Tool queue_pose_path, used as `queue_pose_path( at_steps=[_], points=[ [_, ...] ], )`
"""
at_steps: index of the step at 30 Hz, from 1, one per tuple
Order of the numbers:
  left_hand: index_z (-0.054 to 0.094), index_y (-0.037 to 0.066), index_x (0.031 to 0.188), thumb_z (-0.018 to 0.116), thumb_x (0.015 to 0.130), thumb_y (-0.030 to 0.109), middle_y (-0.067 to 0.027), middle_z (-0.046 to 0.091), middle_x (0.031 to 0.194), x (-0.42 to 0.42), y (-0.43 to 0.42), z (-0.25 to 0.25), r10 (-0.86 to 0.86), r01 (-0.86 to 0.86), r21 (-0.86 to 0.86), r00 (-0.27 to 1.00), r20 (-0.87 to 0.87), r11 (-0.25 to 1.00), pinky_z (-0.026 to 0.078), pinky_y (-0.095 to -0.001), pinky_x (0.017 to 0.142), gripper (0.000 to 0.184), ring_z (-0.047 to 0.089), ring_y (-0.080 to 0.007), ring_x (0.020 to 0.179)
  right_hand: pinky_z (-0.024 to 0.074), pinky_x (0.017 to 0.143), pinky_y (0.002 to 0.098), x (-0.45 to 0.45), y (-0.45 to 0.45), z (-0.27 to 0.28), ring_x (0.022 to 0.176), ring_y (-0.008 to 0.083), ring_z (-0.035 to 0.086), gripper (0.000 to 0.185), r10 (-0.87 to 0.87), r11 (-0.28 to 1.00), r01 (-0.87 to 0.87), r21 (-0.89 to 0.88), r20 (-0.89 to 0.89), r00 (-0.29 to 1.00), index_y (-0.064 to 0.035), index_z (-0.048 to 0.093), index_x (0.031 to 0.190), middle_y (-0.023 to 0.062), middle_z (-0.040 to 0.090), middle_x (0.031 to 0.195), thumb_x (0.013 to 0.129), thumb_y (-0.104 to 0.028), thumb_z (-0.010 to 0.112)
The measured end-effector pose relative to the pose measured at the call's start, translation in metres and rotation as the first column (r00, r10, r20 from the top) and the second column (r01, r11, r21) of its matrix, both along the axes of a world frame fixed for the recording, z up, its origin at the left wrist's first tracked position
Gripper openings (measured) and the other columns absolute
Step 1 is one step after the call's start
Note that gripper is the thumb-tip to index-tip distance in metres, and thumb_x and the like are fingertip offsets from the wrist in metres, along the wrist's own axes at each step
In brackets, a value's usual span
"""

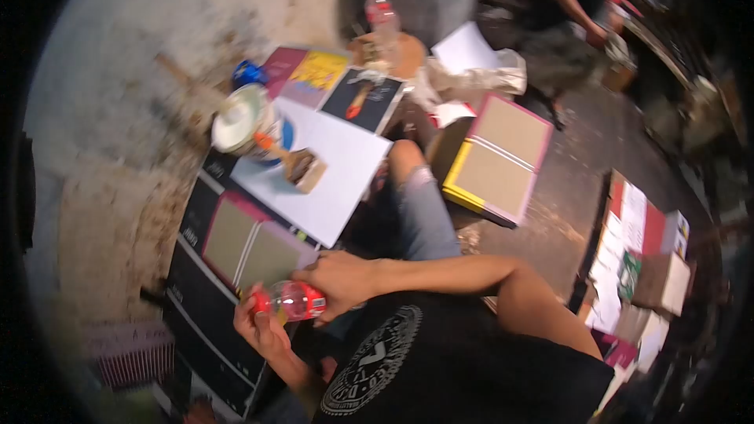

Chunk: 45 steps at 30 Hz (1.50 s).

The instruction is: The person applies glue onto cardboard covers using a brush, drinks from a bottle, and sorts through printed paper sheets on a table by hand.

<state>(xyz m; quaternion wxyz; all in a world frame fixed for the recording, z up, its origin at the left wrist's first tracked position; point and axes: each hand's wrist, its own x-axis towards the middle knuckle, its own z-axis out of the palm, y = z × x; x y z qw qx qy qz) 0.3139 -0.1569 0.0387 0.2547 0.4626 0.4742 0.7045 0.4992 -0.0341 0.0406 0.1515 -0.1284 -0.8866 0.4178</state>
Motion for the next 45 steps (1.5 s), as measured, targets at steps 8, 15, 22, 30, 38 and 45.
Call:
queue_pose_path(
  at_steps=[8, 15, 22, 30, 38, 45],
  points=[
    [0.070, 0.008, 0.089, 0.088, 0.065, 0.026, -0.0125, 0.072, 0.087, -0.025, 0.046, 0.084, -0.660, 0.604, 0.335, 0.747, 0.079, 0.724, 0.037, -0.0409, 0.092, 0.035, 0.062, -0.0238, 0.091, 0.0517, 0.066, 0.0317, -0.031, 0.019, 0.070, 0.072, 0.0216, 0.066, 0.059, 0.486, 0.757, -0.593, -0.273, -0.371, 0.791, 0.0005, 0.061, 0.099, 0.0114, 0.068, 0.079, 0.060, -0.033, 0.090],
    [0.050, 0.003, 0.128, 0.083, 0.072, 0.027, -0.0117, 0.066, 0.108, -0.009, 0.067, 0.075, -0.849, 0.705, 0.493, 0.505, 0.157, 0.510, 0.035, -0.0443, 0.100, 0.069, 0.061, -0.0280, 0.099, 0.0503, 0.073, 0.0286, -0.063, 0.025, 0.046, 0.080, 0.0123, 0.063, 0.057, 0.757, 0.315, -0.896, -0.313, -0.486, 0.436, 0.0016, 0.063, 0.098, 0.0056, 0.068, 0.089, 0.061, -0.032, 0.091],
    [0.048, -0.002, 0.132, 0.054, 0.097, 0.038, -0.0117, 0.057, 0.125, -0.164, 0.036, -0.005, 0.683, -0.657, -0.224, 0.728, 0.059, 0.720, 0.041, -0.0343, 0.096, 0.053, 0.053, -0.0196, 0.114, 0.0451, 0.093, 0.0321, -0.053, 0.087, 0.084, 0.105, 0.0185, 0.058, 0.063, 0.512, 0.757, -0.574, -0.312, -0.263, 0.818, -0.0041, 0.058, 0.117, 0.0073, 0.061, 0.117, 0.067, -0.026, 0.087],
    [0.057, -0.003, 0.113, 0.052, 0.098, 0.028, -0.0188, 0.055, 0.109, -0.228, -0.070, -0.217, 0.822, -0.987, -0.161, 0.077, -0.564, -0.018, 0.040, -0.0430, 0.093, 0.035, 0.052, -0.0338, 0.105, 0.0490, 0.089, 0.0332, -0.151, 0.184, 0.121, 0.105, 0.0186, 0.060, 0.069, -0.064, 0.994, 0.032, -0.109, -0.301, 0.951, 0.0021, 0.045, 0.131, 0.0123, 0.061, 0.117, 0.076, -0.020, 0.081],
    [0.053, -0.006, 0.115, 0.049, 0.098, 0.024, -0.0217, 0.053, 0.115, -0.216, -0.058, -0.196, 0.794, -0.972, -0.232, 0.115, -0.597, -0.033, 0.039, -0.0444, 0.094, 0.035, 0.049, -0.0373, 0.110, 0.0492, 0.085, 0.0327, -0.375, 0.276, 0.100, 0.094, 0.0203, 0.065, 0.067, -0.215, 0.951, 0.281, 0.126, -0.383, 0.898, 0.0012, 0.048, 0.119, 0.0140, 0.067, 0.103, 0.074, -0.036, 0.082],
    [0.055, -0.006, 0.114, 0.059, 0.088, 0.020, -0.0244, 0.056, 0.110, -0.222, -0.063, -0.202, 0.804, -0.963, -0.268, 0.157, -0.573, -0.003, 0.042, -0.0466, 0.089, 0.037, 0.054, -0.0402, 0.103, 0.0482, 0.087, 0.0397, -0.528, 0.371, -0.048, 0.096, 0.0273, 0.064, 0.060, -0.233, 0.773, 0.454, 0.444, -0.467, 0.853, -0.0053, 0.054, 0.123, 0.0135, 0.065, 0.111, 0.082, -0.046, 0.069]
  ],
)
